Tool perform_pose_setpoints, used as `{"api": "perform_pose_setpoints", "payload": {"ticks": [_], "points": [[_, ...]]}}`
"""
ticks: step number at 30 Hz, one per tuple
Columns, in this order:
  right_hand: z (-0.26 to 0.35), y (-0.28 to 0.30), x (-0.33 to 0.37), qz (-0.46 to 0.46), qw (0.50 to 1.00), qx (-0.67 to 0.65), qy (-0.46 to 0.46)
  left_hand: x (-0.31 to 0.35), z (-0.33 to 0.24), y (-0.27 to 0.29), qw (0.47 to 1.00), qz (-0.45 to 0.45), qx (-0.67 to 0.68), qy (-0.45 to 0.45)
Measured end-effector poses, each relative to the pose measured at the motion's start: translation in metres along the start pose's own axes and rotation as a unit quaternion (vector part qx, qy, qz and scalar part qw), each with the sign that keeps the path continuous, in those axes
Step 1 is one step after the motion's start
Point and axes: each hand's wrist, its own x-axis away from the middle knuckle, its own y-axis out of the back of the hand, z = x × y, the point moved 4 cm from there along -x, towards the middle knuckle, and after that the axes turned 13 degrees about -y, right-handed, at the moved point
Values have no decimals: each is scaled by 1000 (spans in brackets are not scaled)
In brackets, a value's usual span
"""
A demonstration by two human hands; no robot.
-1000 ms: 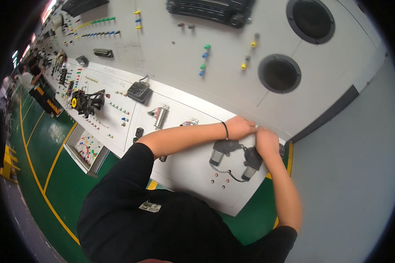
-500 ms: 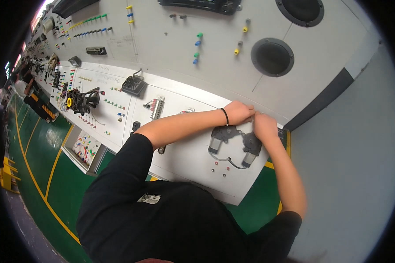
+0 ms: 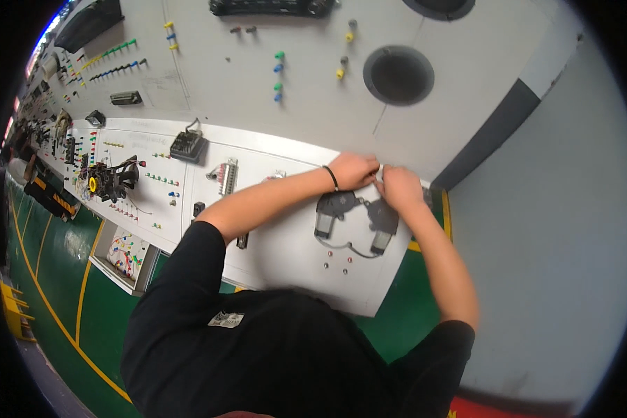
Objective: Assemble electrical components and small mechanical parts on a training workbench.
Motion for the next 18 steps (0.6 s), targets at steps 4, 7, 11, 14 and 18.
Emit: {"api": "perform_pose_setpoints", "payload": {"ticks": [4, 7, 11, 14, 18], "points": [[-13, -21, -11, -4, 1000, -11, 1, -3, 3, 1, 1000, 11, 0, -12], [-10, -15, -10, -43, 999, -23, 14, -6, 3, 1, 1000, 2, 0, -14], [-5, -2, -5, 5, 1000, -10, -1, -3, 3, 0, 1000, 5, 20, 15], [-9, -11, -6, 28, 999, -2, -20, -2, 0, 0, 1000, 11, 7, -9], [-7, -13, -4, -16, 1000, -8, -12, -7, -3, 1, 1000, 23, -15, 13]]}}
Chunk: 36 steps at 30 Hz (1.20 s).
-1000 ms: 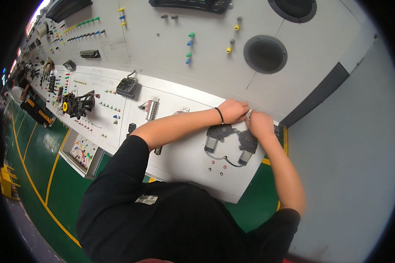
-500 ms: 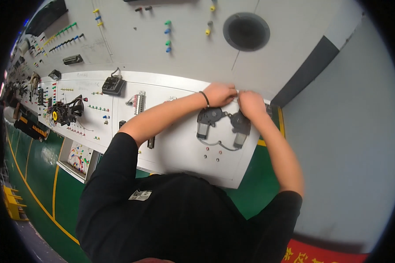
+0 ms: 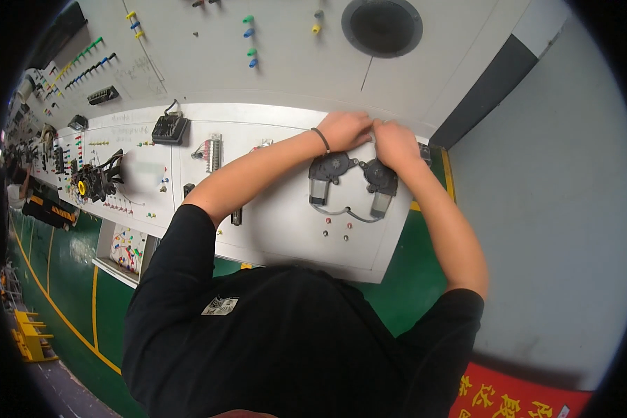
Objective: Assemble electrical components and small mechanical parts on a training workbench.
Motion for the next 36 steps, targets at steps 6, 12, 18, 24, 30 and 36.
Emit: {"api": "perform_pose_setpoints", "payload": {"ticks": [6, 12, 18, 24, 30, 36], "points": [[-5, 2, -5, 40, 999, -17, -17, 3, 1, 6, 999, -9, 35, -12], [-1, 10, 0, 19, 999, -40, -7, 4, 3, 7, 1000, -16, 15, 1], [1, 7, -2, 53, 998, -17, -20, 7, 3, 2, 999, -50, 13, -15], [-1, 9, 1, 11, 999, -43, -1, 9, 2, 3, 998, -51, 31, 10], [-1, 4, -4, 38, 999, -12, -7, 4, 5, 0, 1000, -15, 1, 3], [2, 11, -2, 57, 998, -11, -34, 5, 5, 6, 999, -28, 22, -14]]}}
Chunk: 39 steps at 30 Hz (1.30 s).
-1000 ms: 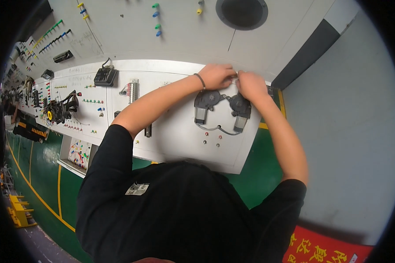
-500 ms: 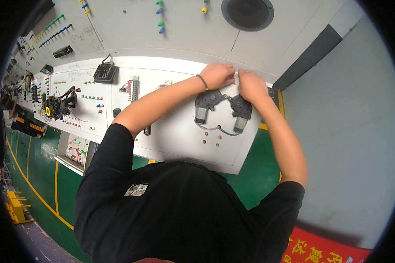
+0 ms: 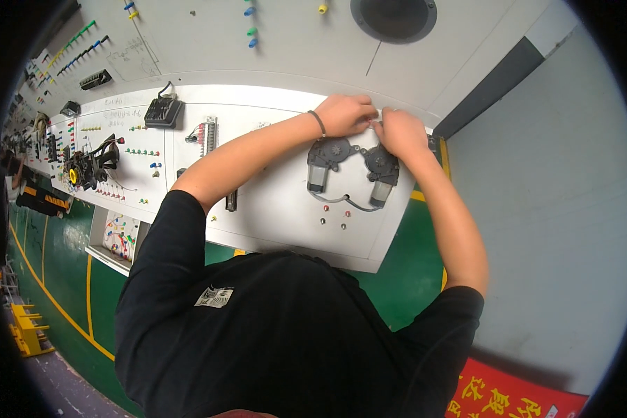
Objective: Assemble electrical components and small mechanical parts on a training workbench.
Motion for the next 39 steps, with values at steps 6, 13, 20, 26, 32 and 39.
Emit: {"api": "perform_pose_setpoints", "payload": {"ticks": [6, 13, 20, 26, 32, 39], "points": [[-3, -4, -1, -28, 999, -7, 32, -1, 0, -2, 1000, 4, -20, 12], [-1, -5, -5, 3, 1000, 0, 10, 0, 1, -3, 1000, 17, -18, -1], [-1, 2, 2, -21, 1000, -8, 10, 5, 1, -3, 999, -39, -2, 1], [-2, -9, -1, -16, 1000, 4, 26, 0, -2, -6, 1000, 8, -22, 5], [-2, -3, 0, -21, 999, -12, 29, 2, -2, -3, 999, -31, 9, -8], [-1, -2, 1, -57, 996, -21, 57, -2, 2, -5, 999, -23, -6, 23]]}}
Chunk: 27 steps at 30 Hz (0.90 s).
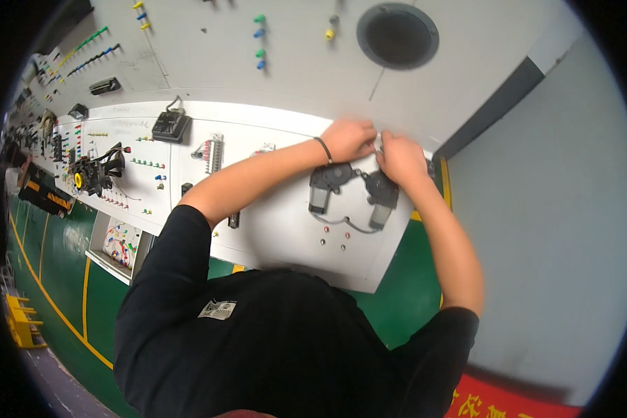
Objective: Assemble electrical components and small mechanical parts on a training workbench.
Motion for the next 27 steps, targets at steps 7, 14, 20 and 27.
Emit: {"api": "perform_pose_setpoints", "payload": {"ticks": [7, 14, 20, 27], "points": [[-1, -5, 0, 24, 999, 27, -12, 2, -4, -3, 1000, 25, 0, -18], [-9, -9, 5, 31, 999, 7, -18, 1, -12, -2, 1000, -12, 4, -25], [3, -4, -1, 23, 1000, -1, 8, 5, -4, -6, 1000, 8, 1, 1], [-3, -1, 1, 52, 997, -26, -45, -2, -9, -17, 999, -11, 25, 21]]}}
